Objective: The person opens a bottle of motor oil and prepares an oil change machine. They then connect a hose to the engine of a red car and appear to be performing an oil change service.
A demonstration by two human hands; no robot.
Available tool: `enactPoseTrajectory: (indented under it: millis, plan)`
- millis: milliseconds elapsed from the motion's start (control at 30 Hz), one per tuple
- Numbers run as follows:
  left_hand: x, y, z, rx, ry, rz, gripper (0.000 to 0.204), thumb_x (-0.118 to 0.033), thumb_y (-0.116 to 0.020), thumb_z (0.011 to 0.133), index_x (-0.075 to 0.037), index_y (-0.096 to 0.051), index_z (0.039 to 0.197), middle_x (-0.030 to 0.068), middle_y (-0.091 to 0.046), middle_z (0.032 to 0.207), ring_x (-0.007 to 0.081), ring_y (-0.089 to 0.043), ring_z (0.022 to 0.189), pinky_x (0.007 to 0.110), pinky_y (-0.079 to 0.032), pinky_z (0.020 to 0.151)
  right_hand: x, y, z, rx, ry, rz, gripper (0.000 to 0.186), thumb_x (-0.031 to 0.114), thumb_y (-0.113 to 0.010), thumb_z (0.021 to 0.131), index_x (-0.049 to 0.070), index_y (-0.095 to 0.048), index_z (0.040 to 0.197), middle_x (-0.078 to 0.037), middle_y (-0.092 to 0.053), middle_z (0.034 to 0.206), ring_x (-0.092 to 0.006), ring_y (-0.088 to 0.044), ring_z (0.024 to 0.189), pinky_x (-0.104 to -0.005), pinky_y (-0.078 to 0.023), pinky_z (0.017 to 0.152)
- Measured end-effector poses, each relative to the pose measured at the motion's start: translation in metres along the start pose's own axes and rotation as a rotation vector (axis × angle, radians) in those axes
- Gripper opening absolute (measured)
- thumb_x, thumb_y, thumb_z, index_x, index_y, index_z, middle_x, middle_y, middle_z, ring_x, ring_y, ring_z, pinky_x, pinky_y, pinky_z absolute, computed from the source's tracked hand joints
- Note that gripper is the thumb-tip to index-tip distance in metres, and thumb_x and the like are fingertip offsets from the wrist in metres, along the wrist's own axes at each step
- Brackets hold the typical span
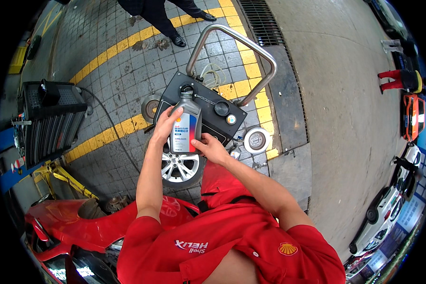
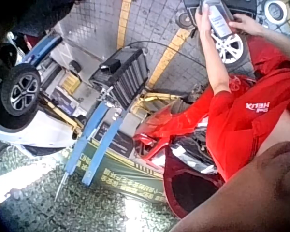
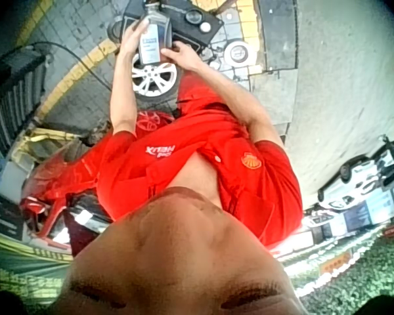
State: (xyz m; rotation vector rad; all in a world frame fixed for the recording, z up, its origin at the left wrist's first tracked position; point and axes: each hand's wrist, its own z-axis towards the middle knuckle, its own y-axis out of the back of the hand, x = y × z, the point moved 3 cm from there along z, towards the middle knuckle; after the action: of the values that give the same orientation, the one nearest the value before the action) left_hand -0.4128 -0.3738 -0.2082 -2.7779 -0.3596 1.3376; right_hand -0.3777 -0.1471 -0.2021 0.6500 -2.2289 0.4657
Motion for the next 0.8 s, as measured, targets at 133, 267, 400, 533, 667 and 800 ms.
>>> enactPoseTrajectory:
  millis: [133, 267, 400, 533, 667, 800]
  plan:
    - [0.002, 0.001, 0.0, 0.007, 0.003, -0.002, 0.083, -0.051, -0.077, 0.096, 0.008, -0.052, 0.149, 0.0174, -0.071, 0.125, 0.02, -0.072, 0.107, 0.033, -0.058, 0.093, 0.006, -0.001, -0.004, 0.007, -0.003, 0.017, 0.062, 0.046, -0.07, 0.104, -0.007, -0.059, 0.134, -0.019, -0.075, 0.116, -0.0212, -0.073, 0.099, -0.0344, -0.06, 0.082]
    - [0.001, 0.0, -0.002, 0.011, 0.002, -0.008, 0.077, -0.05, -0.077, 0.096, 0.005, -0.056, 0.145, 0.014, -0.072, 0.121, 0.0182, -0.072, 0.105, 0.032, -0.058, 0.091, 0.005, -0.001, -0.005, -0.003, 0.006, 0.017, 0.063, 0.047, -0.071, 0.103, -0.009, -0.059, 0.132, -0.021, -0.075, 0.115, -0.0226, -0.074, 0.099, -0.0355, -0.059, 0.084]
    - [-0.008, -0.008, -0.009, -0.009, 0.01, -0.029, 0.069, -0.049, -0.076, 0.098, 0.002, -0.06, 0.14, 0.0105, -0.073, 0.118, 0.016, -0.071, 0.101, 0.031, -0.058, 0.089, 0.002, -0.001, -0.005, -0.02, 0.008, 0.004, 0.063, 0.048, -0.071, 0.103, -0.009, -0.06, 0.129, -0.019, -0.076, 0.11, -0.0212, -0.074, 0.095, -0.0345, -0.058, 0.082]
    - [-0.01, -0.007, -0.01, -0.024, 0.021, -0.024, 0.067, -0.05, -0.074, 0.099, 0.002, -0.061, 0.14, 0.0096, -0.073, 0.116, 0.0156, -0.071, 0.1, 0.03, -0.058, 0.087, -0.001, -0.002, -0.004, -0.027, 0.008, -0.006, 0.062, 0.049, -0.072, 0.102, -0.008, -0.062, 0.125, -0.017, -0.077, 0.105, -0.0199, -0.073, 0.091, -0.0341, -0.057, 0.078]
    - [-0.006, -0.005, -0.008, 0.002, 0.013, -0.025, 0.067, -0.051, -0.073, 0.099, 0.002, -0.062, 0.139, 0.009, -0.073, 0.115, 0.0154, -0.071, 0.099, 0.03, -0.058, 0.086, 0.002, -0.002, -0.006, -0.034, 0.006, -0.015, 0.061, 0.051, -0.072, 0.101, -0.006, -0.063, 0.121, -0.015, -0.076, 0.099, -0.0178, -0.071, 0.085, -0.0331, -0.055, 0.073]
    - [-0.008, -0.006, -0.009, 0.006, 0.017, -0.023, 0.063, -0.051, -0.072, 0.1, 0.001, -0.064, 0.136, 0.0084, -0.073, 0.113, 0.0154, -0.072, 0.097, 0.031, -0.058, 0.086, 0.006, -0.001, -0.007, 0.017, -0.022, 0.008, 0.056, 0.047, -0.07, 0.104, -0.004, -0.06, 0.125, -0.011, -0.074, 0.105, -0.0144, -0.07, 0.088, -0.0297, -0.058, 0.073]
